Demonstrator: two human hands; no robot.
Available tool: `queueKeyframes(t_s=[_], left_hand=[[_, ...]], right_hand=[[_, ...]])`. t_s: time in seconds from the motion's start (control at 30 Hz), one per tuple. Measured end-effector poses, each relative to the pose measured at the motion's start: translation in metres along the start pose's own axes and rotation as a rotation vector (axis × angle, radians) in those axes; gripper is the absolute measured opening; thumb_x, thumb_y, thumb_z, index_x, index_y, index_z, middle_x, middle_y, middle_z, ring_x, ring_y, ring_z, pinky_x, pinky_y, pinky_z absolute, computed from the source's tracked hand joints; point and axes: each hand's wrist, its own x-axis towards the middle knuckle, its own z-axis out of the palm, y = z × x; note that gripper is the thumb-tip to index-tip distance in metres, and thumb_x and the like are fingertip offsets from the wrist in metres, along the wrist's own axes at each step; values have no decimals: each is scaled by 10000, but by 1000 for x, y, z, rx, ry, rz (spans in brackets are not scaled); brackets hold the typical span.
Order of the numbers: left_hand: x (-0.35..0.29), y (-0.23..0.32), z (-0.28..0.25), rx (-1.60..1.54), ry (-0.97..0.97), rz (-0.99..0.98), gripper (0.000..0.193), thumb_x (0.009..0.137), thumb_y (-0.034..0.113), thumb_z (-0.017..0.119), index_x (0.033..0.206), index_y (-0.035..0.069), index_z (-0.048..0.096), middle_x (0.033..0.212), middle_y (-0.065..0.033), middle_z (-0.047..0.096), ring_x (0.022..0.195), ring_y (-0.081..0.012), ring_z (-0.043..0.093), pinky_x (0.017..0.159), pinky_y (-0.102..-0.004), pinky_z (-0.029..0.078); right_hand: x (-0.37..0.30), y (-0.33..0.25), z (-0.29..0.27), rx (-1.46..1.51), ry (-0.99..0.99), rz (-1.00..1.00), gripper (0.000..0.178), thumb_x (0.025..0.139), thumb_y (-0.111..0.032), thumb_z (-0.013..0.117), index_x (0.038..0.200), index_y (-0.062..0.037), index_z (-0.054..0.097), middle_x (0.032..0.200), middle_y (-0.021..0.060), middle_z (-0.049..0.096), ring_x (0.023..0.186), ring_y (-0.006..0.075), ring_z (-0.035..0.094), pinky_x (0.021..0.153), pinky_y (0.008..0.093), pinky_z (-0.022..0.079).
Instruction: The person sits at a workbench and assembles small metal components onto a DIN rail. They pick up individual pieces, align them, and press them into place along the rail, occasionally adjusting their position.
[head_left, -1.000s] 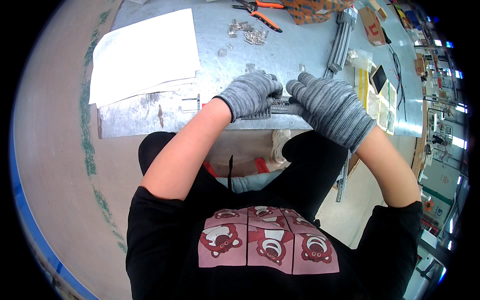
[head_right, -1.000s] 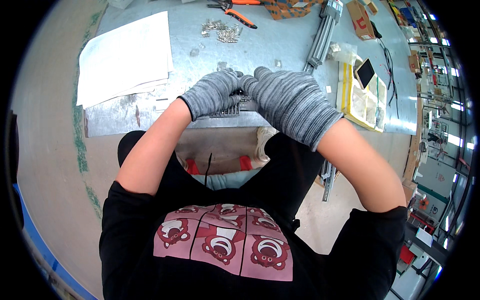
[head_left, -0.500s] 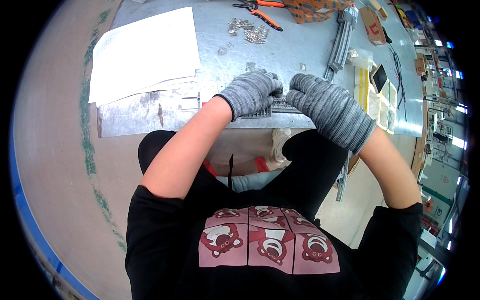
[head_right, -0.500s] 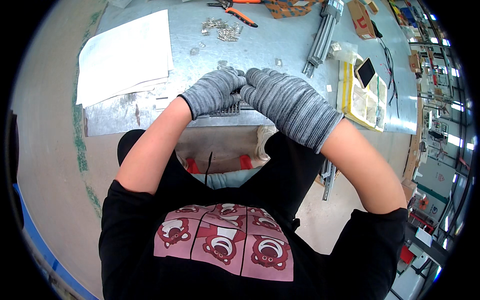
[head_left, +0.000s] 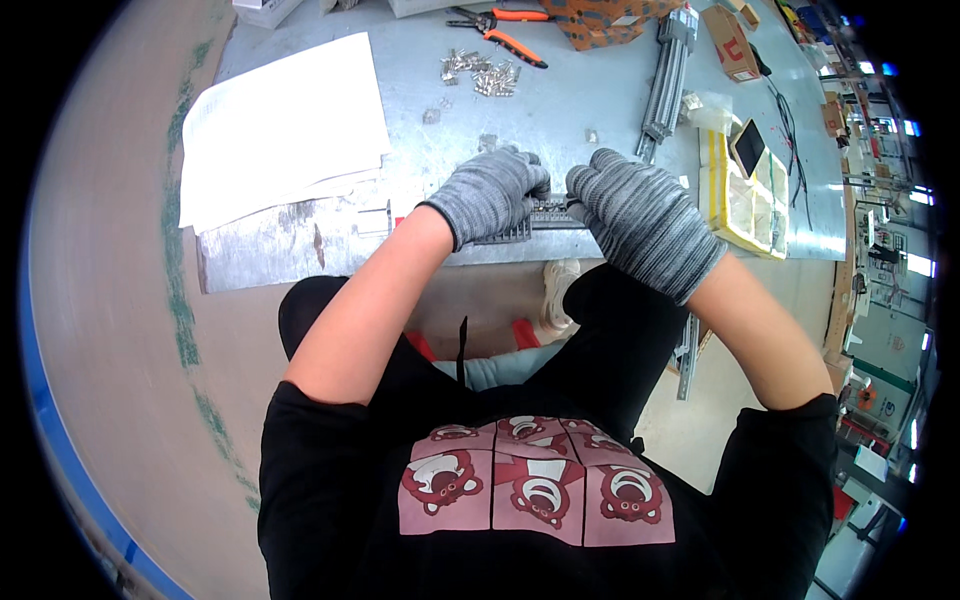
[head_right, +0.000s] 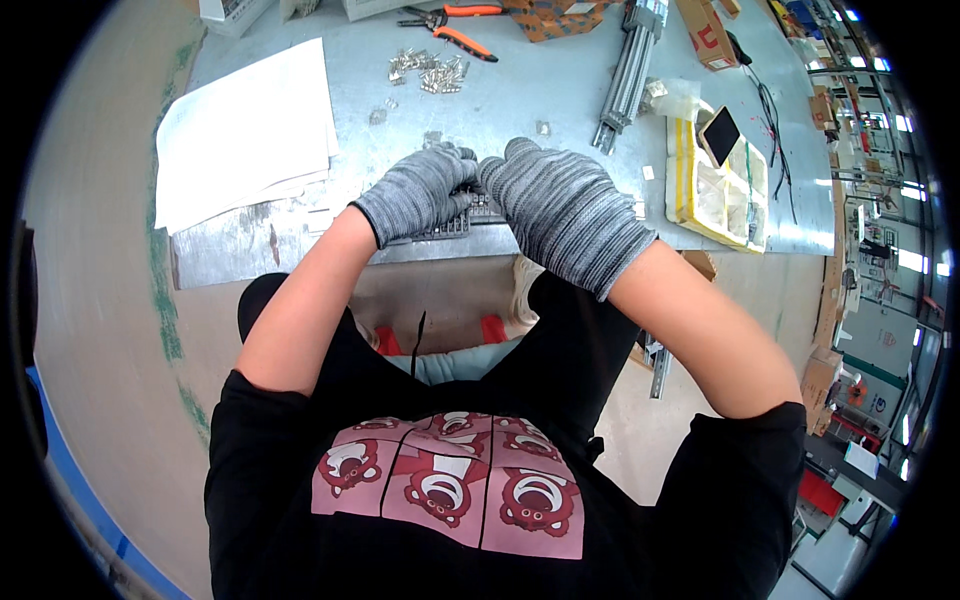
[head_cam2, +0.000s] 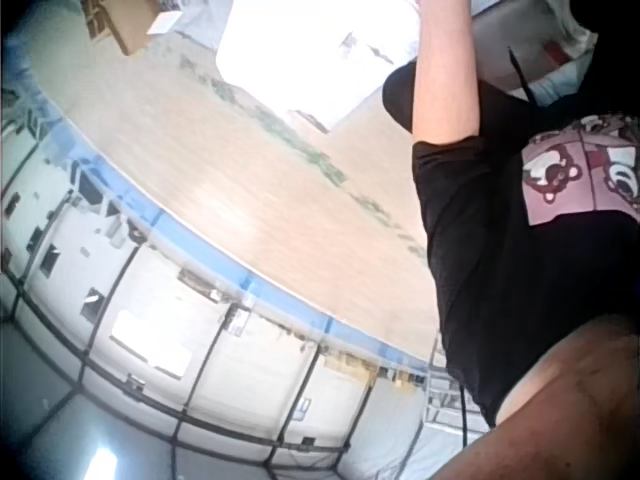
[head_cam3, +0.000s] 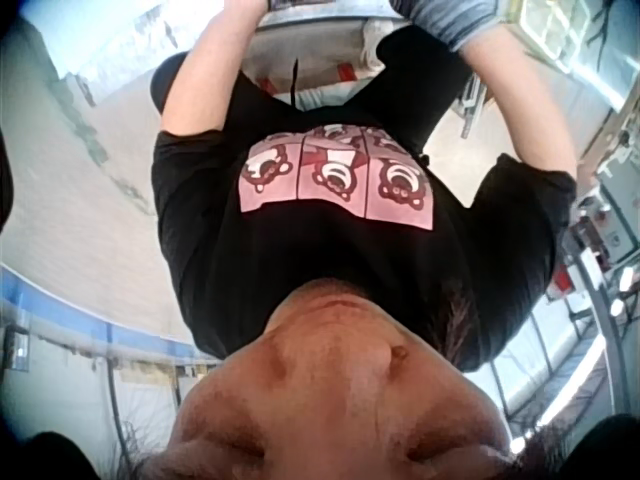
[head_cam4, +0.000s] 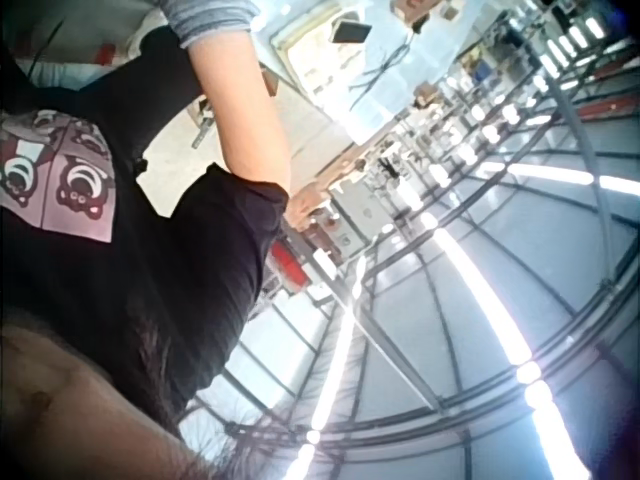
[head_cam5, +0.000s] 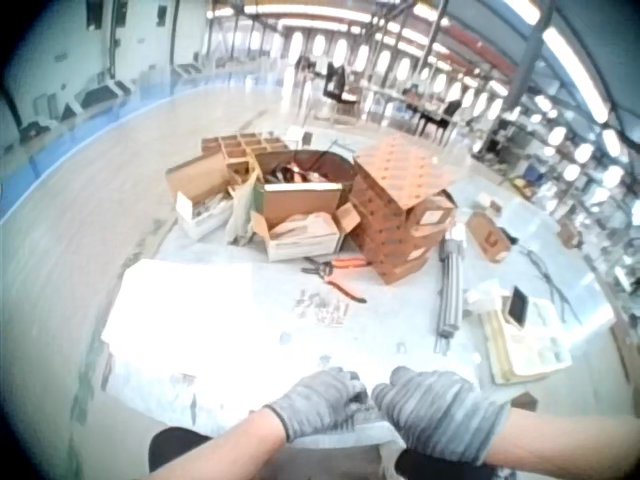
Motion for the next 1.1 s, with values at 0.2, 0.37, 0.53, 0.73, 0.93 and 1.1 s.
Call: queueKeyframes(t_s=[0.2, 0.37, 0.53, 0.73, 0.93, 1.1], left_hand=[[-6, 4, -6, -15, -53, 33, 442, 794, 257, 701, 1181, 57, 625, 1098, -138, 620, 1074, -305, 587, 974, -395, 459], [-5, 5, -10, 70, -130, 35, 565, 724, 317, 768, 1201, 56, 615, 1132, -129, 604, 1100, -302, 577, 989, -393, 451], [-4, 7, -12, 50, -162, 5, 580, 704, 324, 792, 1188, 55, 622, 1135, -125, 605, 1104, -298, 575, 992, -390, 452], [-4, 6, -13, 41, -159, 5, 567, 706, 325, 798, 1175, 58, 625, 1135, -115, 608, 1104, -292, 578, 989, -390, 456], [-3, 7, -14, 35, -165, 10, 569, 702, 330, 798, 1171, 58, 625, 1123, -116, 608, 1093, -294, 581, 982, -388, 461], [-4, 8, -15, 44, -164, -16, 595, 698, 342, 796, 1175, 35, 615, 1121, -132, 603, 1088, -307, 581, 983, -389, 457]], right_hand=[[-23, 21, -5, 202, 116, -26, 178, 856, -128, 640, 1023, -65, 637, 944, 122, 586, 861, 340, 614, 778, 420, 507], [-23, 23, -4, 236, 83, -30, 171, 863, -135, 636, 1017, -61, 648, 942, 125, 588, 875, 328, 616, 793, 401, 508], [-19, 25, 6, 233, 76, -65, 181, 853, -114, 624, 1022, -53, 647, 942, 132, 586, 875, 324, 615, 791, 399, 508], [-18, 24, 6, 219, 82, -86, 187, 846, -89, 608, 1025, -51, 647, 951, 135, 586, 873, 333, 611, 791, 402, 508], [-14, 23, -1, 175, 53, -155, 227, 834, -46, 590, 1052, -61, 654, 971, 134, 591, 909, 323, 613, 808, 396, 517], [-3, 14, -13, 155, -46, -191, 352, 791, 36, 587, 1122, -73, 642, 1060, 134, 579, 962, 310, 615, 864, 380, 526]])
